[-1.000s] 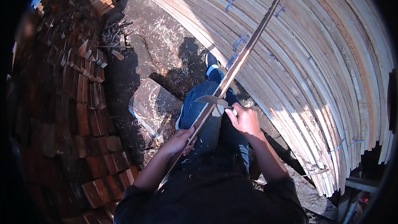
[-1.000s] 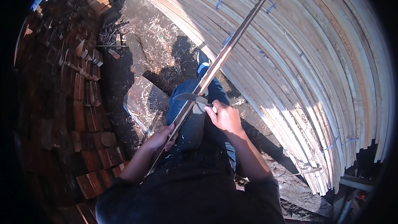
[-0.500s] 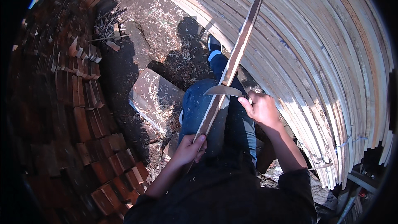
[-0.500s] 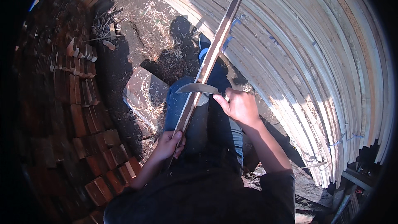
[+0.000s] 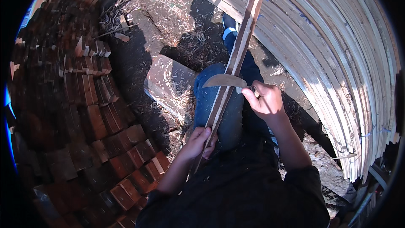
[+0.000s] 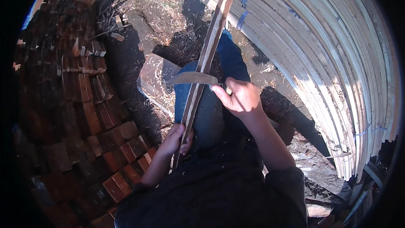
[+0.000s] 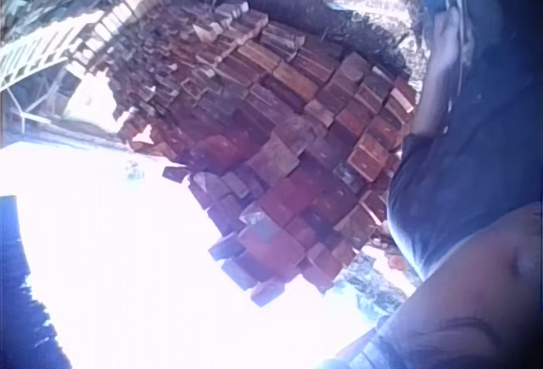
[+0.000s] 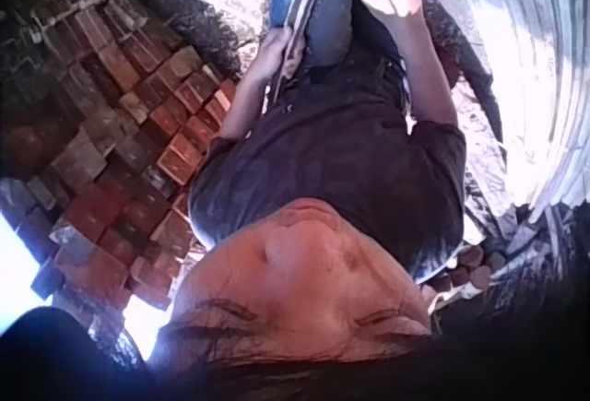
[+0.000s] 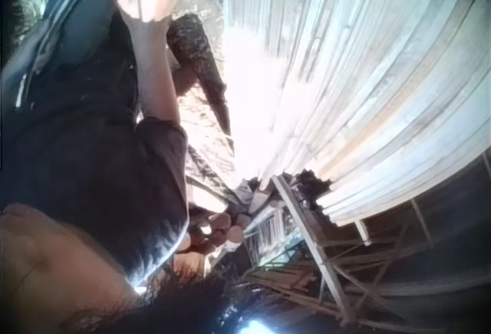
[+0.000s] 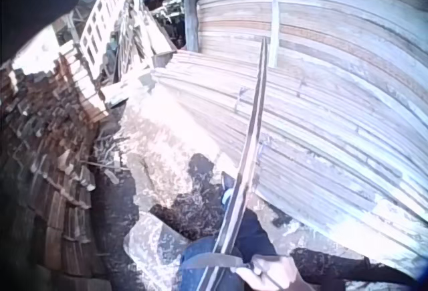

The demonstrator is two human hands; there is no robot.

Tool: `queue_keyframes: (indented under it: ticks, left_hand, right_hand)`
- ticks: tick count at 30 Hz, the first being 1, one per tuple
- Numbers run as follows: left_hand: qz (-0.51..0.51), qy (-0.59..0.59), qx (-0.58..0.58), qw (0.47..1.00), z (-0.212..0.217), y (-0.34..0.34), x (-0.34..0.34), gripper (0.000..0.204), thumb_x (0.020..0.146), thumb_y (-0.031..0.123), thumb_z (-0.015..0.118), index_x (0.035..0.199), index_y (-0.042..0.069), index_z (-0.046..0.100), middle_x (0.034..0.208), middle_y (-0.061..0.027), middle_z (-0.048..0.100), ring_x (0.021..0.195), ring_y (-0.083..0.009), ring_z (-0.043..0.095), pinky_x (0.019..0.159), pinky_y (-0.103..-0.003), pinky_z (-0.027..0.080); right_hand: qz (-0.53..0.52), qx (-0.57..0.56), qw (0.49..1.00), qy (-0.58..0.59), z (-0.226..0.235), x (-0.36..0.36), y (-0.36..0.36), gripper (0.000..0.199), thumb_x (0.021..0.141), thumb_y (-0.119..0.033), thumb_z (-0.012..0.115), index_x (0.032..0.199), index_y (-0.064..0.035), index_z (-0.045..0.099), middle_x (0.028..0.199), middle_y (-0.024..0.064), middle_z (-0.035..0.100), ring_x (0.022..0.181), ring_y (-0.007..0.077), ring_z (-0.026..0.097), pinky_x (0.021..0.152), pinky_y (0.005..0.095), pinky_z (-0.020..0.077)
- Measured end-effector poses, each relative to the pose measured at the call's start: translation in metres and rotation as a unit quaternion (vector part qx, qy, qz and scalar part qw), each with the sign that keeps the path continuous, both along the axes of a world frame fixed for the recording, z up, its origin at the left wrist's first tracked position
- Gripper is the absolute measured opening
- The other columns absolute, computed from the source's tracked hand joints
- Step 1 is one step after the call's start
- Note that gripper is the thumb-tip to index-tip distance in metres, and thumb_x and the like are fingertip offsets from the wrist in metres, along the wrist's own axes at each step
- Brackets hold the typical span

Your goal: The person sits on the ground and uses a curved knife to shave thin strips from a long piece of wood held between their legs. They repeatedly scrape the blade along the wood's length to remove the outer layer, creating fine wood shavings.

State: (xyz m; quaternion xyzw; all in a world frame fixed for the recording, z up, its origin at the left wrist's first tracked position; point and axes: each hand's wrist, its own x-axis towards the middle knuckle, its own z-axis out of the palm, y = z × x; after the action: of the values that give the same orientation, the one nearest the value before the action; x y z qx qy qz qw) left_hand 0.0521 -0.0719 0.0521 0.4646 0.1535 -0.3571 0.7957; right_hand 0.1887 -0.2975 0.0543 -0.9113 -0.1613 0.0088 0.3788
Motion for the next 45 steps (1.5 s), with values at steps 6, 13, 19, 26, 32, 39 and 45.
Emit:
queue_keyframes:
  ticks: [6,13,19,26,32,39,45]
  left_hand:
    - [0.014,0.013,0.032,0.999,-0.001,-0.001,-0.006,0.061,0.094,0.06,0.035,0.071,0.005,0.045,0.044,-0.0024,0.04,0.031,-0.0104,0.038,0.031,-0.024,0.035]
    - [0.039,0.008,0.052,0.998,-0.001,-0.001,-0.012,0.062,0.095,0.059,0.033,0.07,0.004,0.045,0.042,-0.0024,0.036,0.029,-0.0116,0.036,0.029,-0.025,0.034]
    - [0.039,0.004,0.085,0.996,0.005,-0.01,-0.01,0.061,0.095,0.059,0.032,0.07,0.005,0.045,0.042,-0.0022,0.036,0.029,-0.0108,0.035,0.029,-0.024,0.034]
    - [0.03,0.001,0.105,0.994,0.007,-0.012,-0.006,0.062,0.095,0.06,0.03,0.069,0.006,0.045,0.043,-0.0013,0.039,0.031,-0.0102,0.038,0.031,-0.024,0.036]
    - [0.05,-0.002,0.104,0.993,0.01,-0.018,-0.003,0.063,0.094,0.062,0.031,0.068,0.007,0.044,0.043,0.0005,0.035,0.03,-0.0098,0.036,0.029,-0.024,0.033]
    - [0.067,0.009,0.11,0.992,0.01,-0.02,-0.003,0.062,0.095,0.061,0.031,0.067,0.007,0.044,0.042,0.0011,0.032,0.028,-0.0095,0.032,0.027,-0.024,0.029]
    - [0.053,0.001,0.119,0.991,0.012,-0.023,-0.004,0.061,0.095,0.06,0.031,0.067,0.007,0.044,0.042,0.0006,0.032,0.028,-0.0099,0.031,0.027,-0.024,0.029]
  right_hand:
    - [-0.026,0.026,0.999,0.026,-0.002,-0.017,0.015,0.044,0.081,-0.039,0.069,0.06,-0.0044,0.052,0.052,0.0143,0.054,0.049,0.0351,0.058,0.045,0.0405,0.0459]
    - [0.006,-0.055,0.998,-0.014,0.002,-0.022,0.002,0.053,0.081,-0.049,0.065,0.056,-0.0053,0.051,0.046,0.0134,0.051,0.047,0.0334,0.06,0.045,0.0401,0.0486]
    - [-0.033,-0.089,0.995,0.003,-0.002,-0.036,0.001,0.053,0.083,-0.054,0.061,0.06,-0.0068,0.056,0.05,0.0098,0.058,0.048,0.0289,0.062,0.046,0.0376,0.0502]
    - [-0.017,-0.123,0.983,-0.136,-0.008,-0.022,-0.007,0.046,0.084,-0.048,0.064,0.067,-0.0062,0.055,0.053,0.009,0.054,0.047,0.0243,0.058,0.047,0.0319,0.0467]
    - [-0.027,-0.16,0.966,-0.199,-0.019,-0.01,-0.006,0.042,0.082,-0.049,0.065,0.077,-0.0067,0.06,0.056,0.0082,0.056,0.049,0.0234,0.059,0.048,0.0313,0.0469]
    - [-0.037,-0.159,0.955,-0.247,-0.031,0.003,-0.009,0.05,0.078,-0.058,0.062,0.064,-0.0109,0.055,0.052,0.0027,0.054,0.049,0.0177,0.058,0.047,0.0287,0.0465]
    - [-0.05,-0.219,0.918,-0.328,-0.039,0.029,-0.027,0.045,0.083,-0.051,0.064,0.068,-0.009,0.056,0.047,0.0075,0.046,0.042,0.0201,0.05,0.043,0.0308,0.0403]
